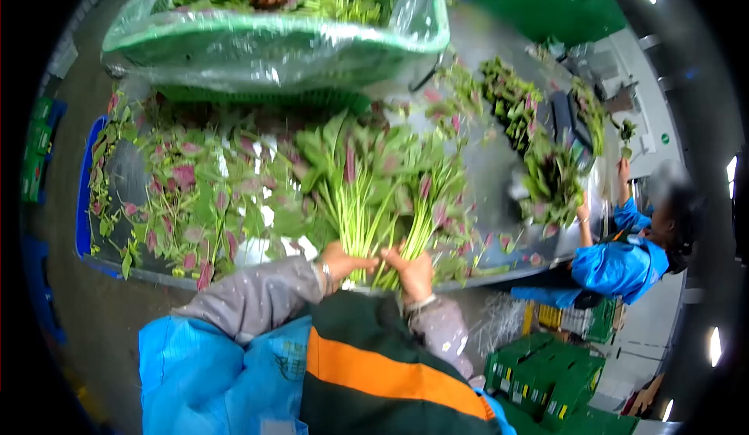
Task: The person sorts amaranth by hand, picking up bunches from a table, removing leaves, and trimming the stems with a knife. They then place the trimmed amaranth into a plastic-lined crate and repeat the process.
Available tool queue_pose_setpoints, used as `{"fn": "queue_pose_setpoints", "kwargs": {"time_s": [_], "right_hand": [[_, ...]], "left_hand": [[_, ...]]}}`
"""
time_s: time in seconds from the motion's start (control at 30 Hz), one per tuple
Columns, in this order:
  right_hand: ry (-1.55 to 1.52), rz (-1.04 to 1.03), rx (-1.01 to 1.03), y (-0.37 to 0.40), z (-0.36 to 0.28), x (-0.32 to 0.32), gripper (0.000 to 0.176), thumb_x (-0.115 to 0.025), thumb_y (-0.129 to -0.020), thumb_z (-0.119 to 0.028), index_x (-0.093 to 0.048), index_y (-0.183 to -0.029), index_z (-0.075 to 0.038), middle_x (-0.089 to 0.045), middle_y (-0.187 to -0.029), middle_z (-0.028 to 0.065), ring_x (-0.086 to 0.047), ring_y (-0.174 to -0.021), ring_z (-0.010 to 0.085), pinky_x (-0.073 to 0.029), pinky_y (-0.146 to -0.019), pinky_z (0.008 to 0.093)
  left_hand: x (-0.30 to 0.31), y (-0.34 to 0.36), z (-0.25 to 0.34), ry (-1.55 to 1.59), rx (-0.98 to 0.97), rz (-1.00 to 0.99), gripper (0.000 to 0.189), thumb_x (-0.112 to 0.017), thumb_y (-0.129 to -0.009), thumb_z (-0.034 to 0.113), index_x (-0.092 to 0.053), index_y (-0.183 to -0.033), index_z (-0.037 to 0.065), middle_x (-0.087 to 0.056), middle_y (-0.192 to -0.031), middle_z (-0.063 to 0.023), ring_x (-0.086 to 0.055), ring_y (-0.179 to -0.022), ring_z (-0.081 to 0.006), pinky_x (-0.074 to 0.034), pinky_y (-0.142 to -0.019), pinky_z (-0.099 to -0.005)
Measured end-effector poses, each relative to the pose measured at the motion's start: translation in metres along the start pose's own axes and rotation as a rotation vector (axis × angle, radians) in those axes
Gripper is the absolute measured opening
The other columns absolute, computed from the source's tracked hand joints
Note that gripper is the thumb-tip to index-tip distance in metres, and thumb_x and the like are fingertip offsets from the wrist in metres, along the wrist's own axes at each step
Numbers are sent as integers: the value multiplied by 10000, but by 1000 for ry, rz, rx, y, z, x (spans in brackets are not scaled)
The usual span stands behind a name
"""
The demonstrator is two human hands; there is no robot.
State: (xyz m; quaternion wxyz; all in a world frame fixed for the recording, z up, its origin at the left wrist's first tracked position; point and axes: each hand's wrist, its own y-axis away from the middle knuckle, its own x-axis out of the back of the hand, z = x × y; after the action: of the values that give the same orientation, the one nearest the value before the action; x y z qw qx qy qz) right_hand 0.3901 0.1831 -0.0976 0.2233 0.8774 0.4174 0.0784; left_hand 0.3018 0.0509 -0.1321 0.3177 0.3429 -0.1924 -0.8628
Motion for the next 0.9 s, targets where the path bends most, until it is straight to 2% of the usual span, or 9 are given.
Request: {"fn": "queue_pose_setpoints", "kwargs": {"time_s": [0.17, 0.27, 0.3, 0.43, 0.53, 0.57, 0.63, 0.73, 0.9], "right_hand": [[-136, 24, -26, 2, 10, 3, 240, -676, -710, 24, -473, -801, -67, -545, -739, 24, -535, -669, 122, -446, -598, 251], [-193, -34, -81, -5, 20, 8, 235, -662, -718, 37, -473, -827, -51, -559, -760, 51, -564, -673, 151, -464, -615, 264], [-205, -55, -75, -6, 23, 8, 220, -654, -714, 45, -479, -813, -42, -558, -758, 54, -569, -676, 156, -466, -619, 266], [-183, -126, -78, -1, 15, 4, 220, -600, -727, 69, -472, -887, -11, -562, -782, 68, -579, -681, 175, -481, -596, 282], [-197, -116, -52, 6, 8, -2, 221, -616, -735, 51, -482, -899, -12, -561, -784, 64, -575, -680, 168, -478, -599, 280], [-198, -120, -47, 6, 7, -4, 221, -619, -737, 48, -483, -901, -14, -561, -784, 63, -574, -679, 166, -476, -600, 279], [-205, -146, -35, 3, 12, 2, 229, -611, -743, 50, -476, -923, 5, -576, -801, 102, -590, -680, 198, -501, -562, 308], [-250, -147, -16, 9, 0, -1, 232, -594, -744, 61, -463, -932, 30, -589, -807, 154, -614, -690, 256, -534, -510, 359], [-225, 56, 51, 3, 6, 13, 229, -632, -705, 54, -464, -845, -14, -541, -687, 79, -587, -575, 211, -491, -507, 309]], "left_hand": [[0, -14, -20, -52, -18, -82, 221, -694, -687, -2, -607, -890, 8, -631, -769, -83, -609, -661, -188, -481, -610, -319], [-5, 0, -9, -202, 60, 111, 463, -814, -564, 220, -629, -922, -7, -636, -845, -93, -581, -704, -167, -441, -698, -285], [2, -17, -31, -230, 53, 159, 492, -828, -533, 246, -637, -895, -27, -635, -819, -94, -578, -705, -173, -441, -687, -289], [-12, 17, 15, -115, -81, 169, 509, -834, -507, 273, -640, -867, -30, -636, -815, -105, -586, -693, -188, -456, -641, -310], [-14, 24, 24, -242, -15, 154, 501, -832, -510, 276, -643, -875, -10, -634, -828, -101, -588, -709, -190, -457, -641, -312], [-4, 0, -2, -413, 62, 202, 484, -828, -520, 260, -643, -881, -3, -638, -850, -94, -590, -713, -185, -456, -651, -305], [5, -23, -31, -433, 33, 182, 394, -794, -579, 235, -651, -851, -10, -659, -832, -89, -609, -707, -163, -463, -656, -278], [-7, 4, -1, -125, -25, 98, 366, -785, -586, 228, -655, -832, -10, -659, -795, -84, -611, -690, -153, -461, -642, -264], [4, -2, -2, -191, -61, -30, 249, -738, -640, 197, -672, -819, 38, -666, -742, -35, -610, -671, -125, -461, -637, -231]]}}
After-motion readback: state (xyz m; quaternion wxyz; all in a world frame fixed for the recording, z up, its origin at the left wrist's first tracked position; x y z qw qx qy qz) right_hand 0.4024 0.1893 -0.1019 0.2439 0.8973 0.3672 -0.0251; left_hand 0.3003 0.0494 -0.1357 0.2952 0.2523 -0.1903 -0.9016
